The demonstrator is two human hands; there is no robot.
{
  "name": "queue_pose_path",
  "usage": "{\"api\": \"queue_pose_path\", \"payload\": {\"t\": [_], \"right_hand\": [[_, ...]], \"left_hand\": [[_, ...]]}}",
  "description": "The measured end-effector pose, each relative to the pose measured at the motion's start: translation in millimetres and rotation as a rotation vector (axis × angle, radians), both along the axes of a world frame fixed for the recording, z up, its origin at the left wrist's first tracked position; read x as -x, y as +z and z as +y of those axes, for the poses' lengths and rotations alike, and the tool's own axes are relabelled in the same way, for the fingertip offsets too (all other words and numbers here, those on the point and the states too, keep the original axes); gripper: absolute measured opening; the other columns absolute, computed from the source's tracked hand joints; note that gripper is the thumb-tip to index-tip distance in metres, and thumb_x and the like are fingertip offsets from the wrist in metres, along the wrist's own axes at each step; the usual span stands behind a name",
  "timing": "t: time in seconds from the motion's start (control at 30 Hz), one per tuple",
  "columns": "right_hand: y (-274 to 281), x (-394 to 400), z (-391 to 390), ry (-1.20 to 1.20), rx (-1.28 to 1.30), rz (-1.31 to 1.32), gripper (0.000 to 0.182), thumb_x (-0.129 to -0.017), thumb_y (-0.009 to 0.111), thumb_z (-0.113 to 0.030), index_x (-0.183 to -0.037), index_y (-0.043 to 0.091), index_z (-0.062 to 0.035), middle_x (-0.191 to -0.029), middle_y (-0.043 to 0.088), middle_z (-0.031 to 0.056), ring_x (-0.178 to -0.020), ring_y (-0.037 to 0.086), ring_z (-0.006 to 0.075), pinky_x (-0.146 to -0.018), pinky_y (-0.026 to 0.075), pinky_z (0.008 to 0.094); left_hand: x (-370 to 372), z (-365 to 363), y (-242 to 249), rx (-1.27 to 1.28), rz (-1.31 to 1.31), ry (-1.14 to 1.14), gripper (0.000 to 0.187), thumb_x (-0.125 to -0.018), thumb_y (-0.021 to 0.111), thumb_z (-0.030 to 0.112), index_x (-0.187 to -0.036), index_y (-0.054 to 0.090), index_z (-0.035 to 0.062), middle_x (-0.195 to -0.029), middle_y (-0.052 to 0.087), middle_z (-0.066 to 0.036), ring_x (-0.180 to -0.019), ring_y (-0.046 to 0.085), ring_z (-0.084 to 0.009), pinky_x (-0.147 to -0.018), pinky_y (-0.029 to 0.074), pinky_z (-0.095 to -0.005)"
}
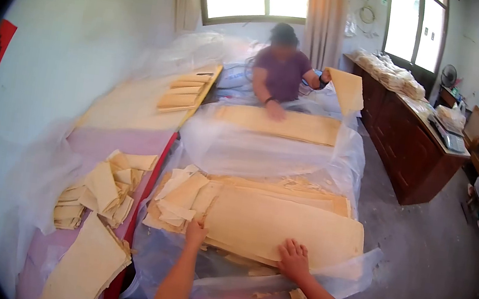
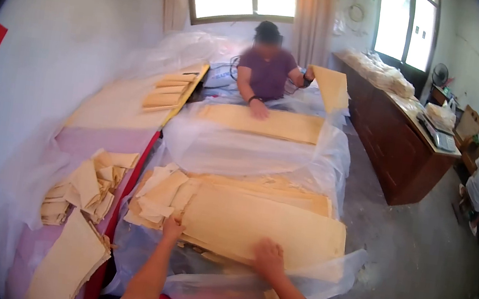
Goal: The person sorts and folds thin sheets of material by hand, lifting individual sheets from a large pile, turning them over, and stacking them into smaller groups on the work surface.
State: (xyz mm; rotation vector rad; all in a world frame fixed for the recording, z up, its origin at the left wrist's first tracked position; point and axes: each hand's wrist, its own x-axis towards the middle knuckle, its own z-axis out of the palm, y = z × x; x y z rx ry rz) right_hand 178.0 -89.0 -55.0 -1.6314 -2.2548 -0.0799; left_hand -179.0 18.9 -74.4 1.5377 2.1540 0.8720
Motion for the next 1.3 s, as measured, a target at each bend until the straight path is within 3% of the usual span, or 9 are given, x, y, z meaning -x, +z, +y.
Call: {"api": "queue_pose_path", "payload": {"t": [0.47,0.53,0.67,0.77,0.87,0.93,1.07,1.13,1.3], "right_hand": [[31,78,35,0.075,0.356,0.147,0.066,-0.072,0.066,-0.049,-0.120,0.051,-0.0075,-0.125,0.049,0.0169,-0.117,0.045,0.0329,-0.098,0.031,0.0474],[29,108,44,0.079,0.271,0.293,0.058,-0.076,0.064,-0.047,-0.116,0.055,-0.0068,-0.117,0.054,0.0168,-0.109,0.050,0.0330,-0.094,0.035,0.0449],[26,143,71,-0.089,0.497,0.494,0.036,-0.085,0.055,-0.036,-0.100,0.065,-0.0047,-0.090,0.065,0.0165,-0.086,0.061,0.0320,-0.080,0.045,0.0405],[2,137,83,-0.184,0.256,0.890,0.027,-0.088,0.050,-0.026,-0.091,0.066,-0.0038,-0.083,0.065,0.0176,-0.080,0.061,0.0331,-0.074,0.046,0.0398],[8,125,81,-0.153,0.227,0.865,0.022,-0.087,0.050,-0.019,-0.089,0.064,-0.0026,-0.079,0.064,0.0173,-0.076,0.061,0.0327,-0.068,0.047,0.0395],[21,117,72,-0.148,0.204,0.797,0.020,-0.086,0.051,-0.018,-0.086,0.064,-0.0027,-0.077,0.064,0.0159,-0.071,0.062,0.0311,-0.066,0.047,0.0397],[16,76,86,-0.009,-0.128,0.364,0.017,-0.085,0.054,-0.016,-0.081,0.062,-0.0026,-0.068,0.063,0.0088,-0.059,0.059,0.0200,-0.055,0.045,0.0361],[64,52,81,-0.075,0.185,1.131,0.018,-0.087,0.053,-0.016,-0.077,0.061,-0.0037,-0.064,0.059,0.0015,-0.056,0.054,0.0112,-0.051,0.042,0.0282],[161,-12,60,-0.176,0.212,1.560,0.017,-0.090,0.049,-0.013,-0.098,0.060,-0.0027,-0.063,0.052,-0.0050,-0.053,0.043,0.0034,-0.047,0.035,0.0216]], "left_hand": [[-27,9,22,-0.047,-0.137,-0.059,0.031,-0.071,0.065,0.017,-0.099,0.055,0.0072,-0.087,0.063,-0.011,-0.082,0.062,-0.0261,-0.072,0.048,-0.0366],[-48,10,38,-0.049,-0.783,-0.186,0.029,-0.076,0.063,0.012,-0.103,0.054,0.0054,-0.086,0.061,-0.008,-0.080,0.059,-0.0171,-0.071,0.047,-0.0298],[-87,-11,86,-0.053,-0.892,-0.336,0.028,-0.080,0.060,0.009,-0.106,0.053,0.0035,-0.086,0.059,-0.005,-0.082,0.055,-0.0114,-0.073,0.045,-0.0246],[-95,-5,65,-0.035,-1.043,-0.394,0.034,-0.079,0.061,0.010,-0.111,0.053,0.0033,-0.093,0.061,-0.008,-0.089,0.057,-0.0153,-0.078,0.045,-0.0260],[-79,9,4,-0.090,-0.636,-0.297,0.046,-0.077,0.066,0.015,-0.120,0.050,0.0039,-0.111,0.058,-0.014,-0.105,0.054,-0.0234,-0.087,0.043,-0.0304],[-75,-2,-17,-0.205,0.186,-0.441,0.052,-0.078,0.064,0.023,-0.126,0.048,0.0082,-0.132,0.044,-0.018,-0.123,0.040,-0.0318,-0.097,0.036,-0.0431],[-98,-5,0,-0.206,0.557,-0.391,0.051,-0.074,0.060,0.020,-0.124,0.050,0.0133,-0.136,0.036,-0.019,-0.126,0.032,-0.0368,-0.098,0.031,-0.0529],[-103,-7,23,0.153,0.557,-0.457,0.051,-0.080,0.054,0.030,-0.130,0.045,0.0216,-0.141,0.031,-0.019,-0.131,0.025,-0.0394,-0.100,0.023,-0.0607],[-109,-7,41,0.224,0.544,-0.475,0.052,-0.079,0.055,0.029,-0.131,0.046,0.0215,-0.140,0.032,-0.020,-0.131,0.025,-0.0403,-0.100,0.025,-0.0582]]}}
